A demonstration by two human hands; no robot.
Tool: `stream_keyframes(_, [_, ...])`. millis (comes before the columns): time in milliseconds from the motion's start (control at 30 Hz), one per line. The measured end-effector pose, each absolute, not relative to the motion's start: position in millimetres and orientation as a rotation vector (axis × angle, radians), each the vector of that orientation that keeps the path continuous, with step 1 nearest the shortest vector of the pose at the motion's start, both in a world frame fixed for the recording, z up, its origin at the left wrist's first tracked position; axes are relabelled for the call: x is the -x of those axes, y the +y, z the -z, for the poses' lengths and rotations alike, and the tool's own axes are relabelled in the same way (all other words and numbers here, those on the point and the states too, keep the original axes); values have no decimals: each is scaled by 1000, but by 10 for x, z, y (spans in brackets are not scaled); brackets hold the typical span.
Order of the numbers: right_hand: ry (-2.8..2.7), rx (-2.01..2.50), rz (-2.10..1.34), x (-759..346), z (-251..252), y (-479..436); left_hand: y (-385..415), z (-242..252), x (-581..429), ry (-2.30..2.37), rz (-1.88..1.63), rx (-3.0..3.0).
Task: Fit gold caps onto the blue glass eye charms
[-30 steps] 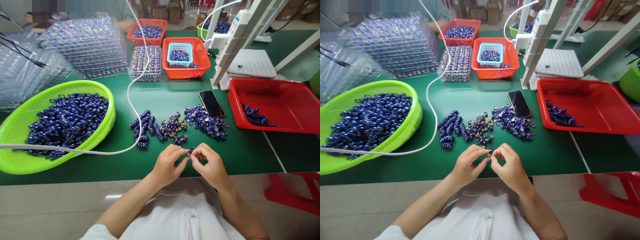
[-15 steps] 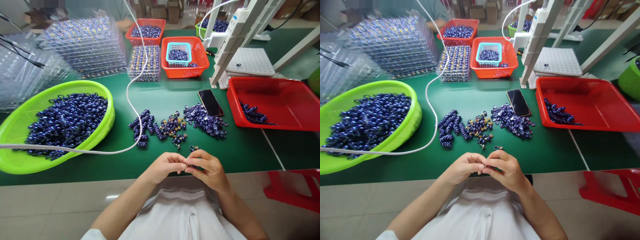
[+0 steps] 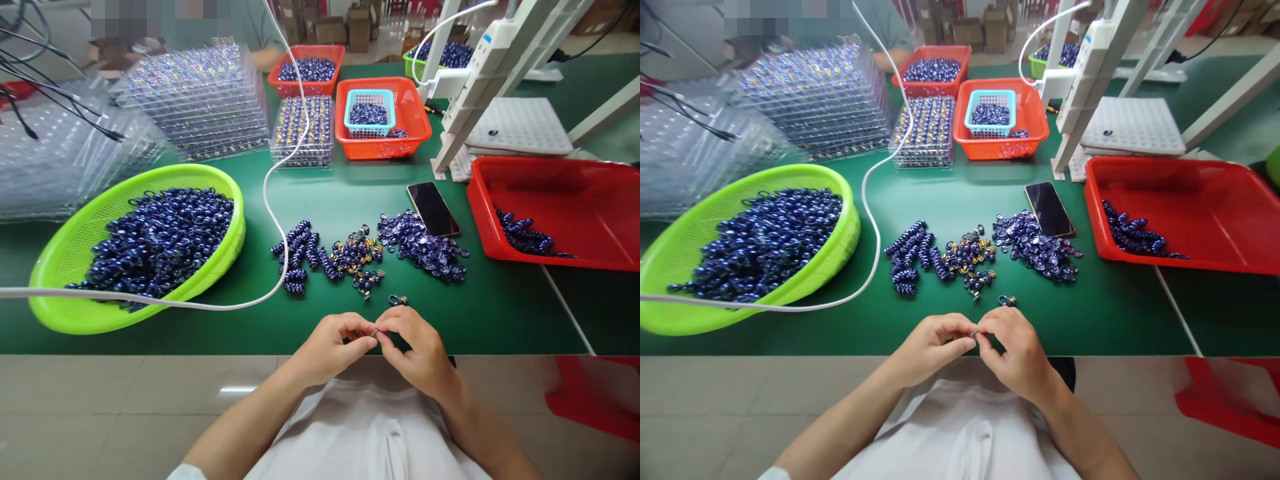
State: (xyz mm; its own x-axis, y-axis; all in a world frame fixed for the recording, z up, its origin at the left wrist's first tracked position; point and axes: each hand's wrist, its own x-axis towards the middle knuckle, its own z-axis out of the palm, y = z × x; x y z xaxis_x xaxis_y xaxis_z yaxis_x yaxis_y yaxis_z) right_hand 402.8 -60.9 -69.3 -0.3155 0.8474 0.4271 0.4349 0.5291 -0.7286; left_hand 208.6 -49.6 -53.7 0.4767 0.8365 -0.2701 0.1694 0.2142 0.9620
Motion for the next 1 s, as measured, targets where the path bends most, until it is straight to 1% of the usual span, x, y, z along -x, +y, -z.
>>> stream_keyframes(67, [-1934, 1062, -644, -4034, 695, -598, -456, 534, -2020, 1109, -646, -1580])
stream_keyframes(200, [-1925, 1116, -669, -4054, 717, -592, -213, 643, -1877, 1423, -921, -2101])
stream_keyframes(267, [-1929, 1118, -690, -4053, 726, -597, -57, 713, -1834, 1541, -926, -2284])
stream_keyframes(333, [-1931, 1114, -698, -4048, 733, -603, 68, 762, -1814, 1609, -844, -2395])
stream_keyframes(467, [-1922, 1119, -690, -4050, 754, -605, 126, 777, -1776, 1680, -682, -2468])
stream_keyframes(667, [-1914, 1117, -719, -4055, 769, -578, -50, 725, -1625, 1674, -622, -2457])
stream_keyframes(833, [-1913, 1081, -761, -4028, 752, -567, -166, 714, -1530, 1692, -698, -2375])
stream_keyframes(1000, [-1913, 1095, -789, -4040, 733, -583, -216, 693, -1486, 1708, -925, -2352])
